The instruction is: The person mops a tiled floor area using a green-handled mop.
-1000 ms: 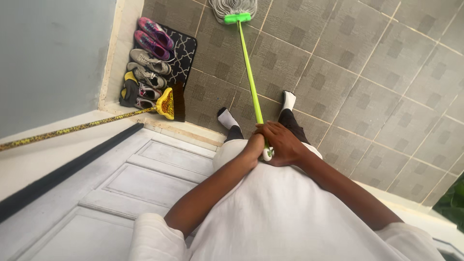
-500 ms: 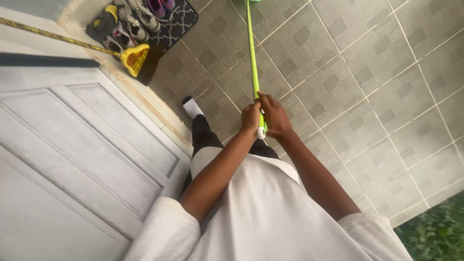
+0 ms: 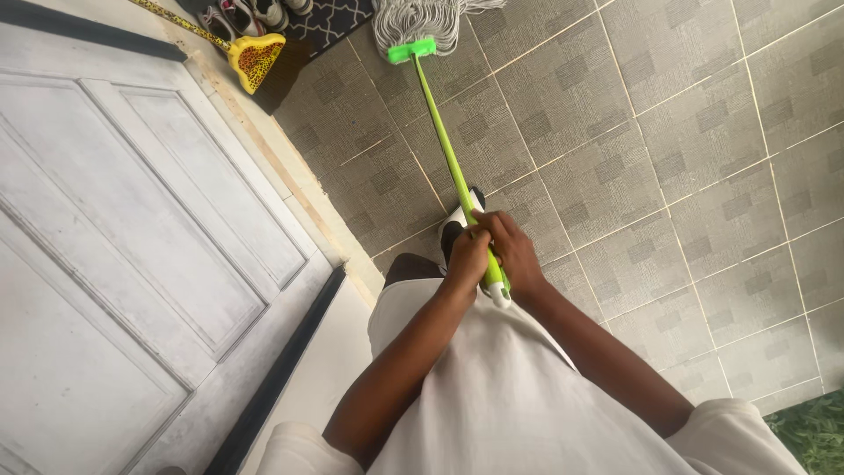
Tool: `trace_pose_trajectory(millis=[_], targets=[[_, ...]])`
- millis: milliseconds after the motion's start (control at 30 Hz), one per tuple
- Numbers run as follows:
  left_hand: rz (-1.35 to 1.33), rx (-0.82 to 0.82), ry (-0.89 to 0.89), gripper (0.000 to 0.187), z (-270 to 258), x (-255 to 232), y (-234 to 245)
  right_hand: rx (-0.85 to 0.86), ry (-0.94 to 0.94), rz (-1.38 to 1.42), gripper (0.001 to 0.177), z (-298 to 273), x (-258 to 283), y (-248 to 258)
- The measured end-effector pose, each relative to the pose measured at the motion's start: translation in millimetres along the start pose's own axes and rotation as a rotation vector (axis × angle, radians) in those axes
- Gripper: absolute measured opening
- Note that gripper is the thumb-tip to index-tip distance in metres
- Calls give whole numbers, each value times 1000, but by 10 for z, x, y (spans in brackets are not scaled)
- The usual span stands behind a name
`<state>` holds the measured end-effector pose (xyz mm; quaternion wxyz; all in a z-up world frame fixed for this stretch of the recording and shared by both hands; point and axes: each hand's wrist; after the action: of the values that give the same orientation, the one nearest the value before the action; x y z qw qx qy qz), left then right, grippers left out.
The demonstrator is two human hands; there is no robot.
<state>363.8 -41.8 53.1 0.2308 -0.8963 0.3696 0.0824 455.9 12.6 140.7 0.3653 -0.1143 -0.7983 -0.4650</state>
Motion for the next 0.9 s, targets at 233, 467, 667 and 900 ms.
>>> trace_pose_trajectory(millis=[233,467,667,900], targets=[[308,-59,-62,50,919,-314,226,-73,304,-342,50,576,-250,-300],[312,60,-15,51,24,-67,572,-12,448,-211,58,-5,158,-241],[288,130,-97,50,-610,906,632,159,374,-172,76,-995,182,-108],[337,9,-161,47,156,1094,797,43,365,-207,67,-1085,-209,-482]])
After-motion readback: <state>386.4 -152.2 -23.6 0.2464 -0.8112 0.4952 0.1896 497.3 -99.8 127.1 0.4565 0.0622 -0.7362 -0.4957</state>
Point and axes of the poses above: each hand's wrist, its own z-axis towards the middle knuckle, its own y-axis out of the back of the hand, x = y × z, and after that the axes turned 11 degrees about -z, right-handed
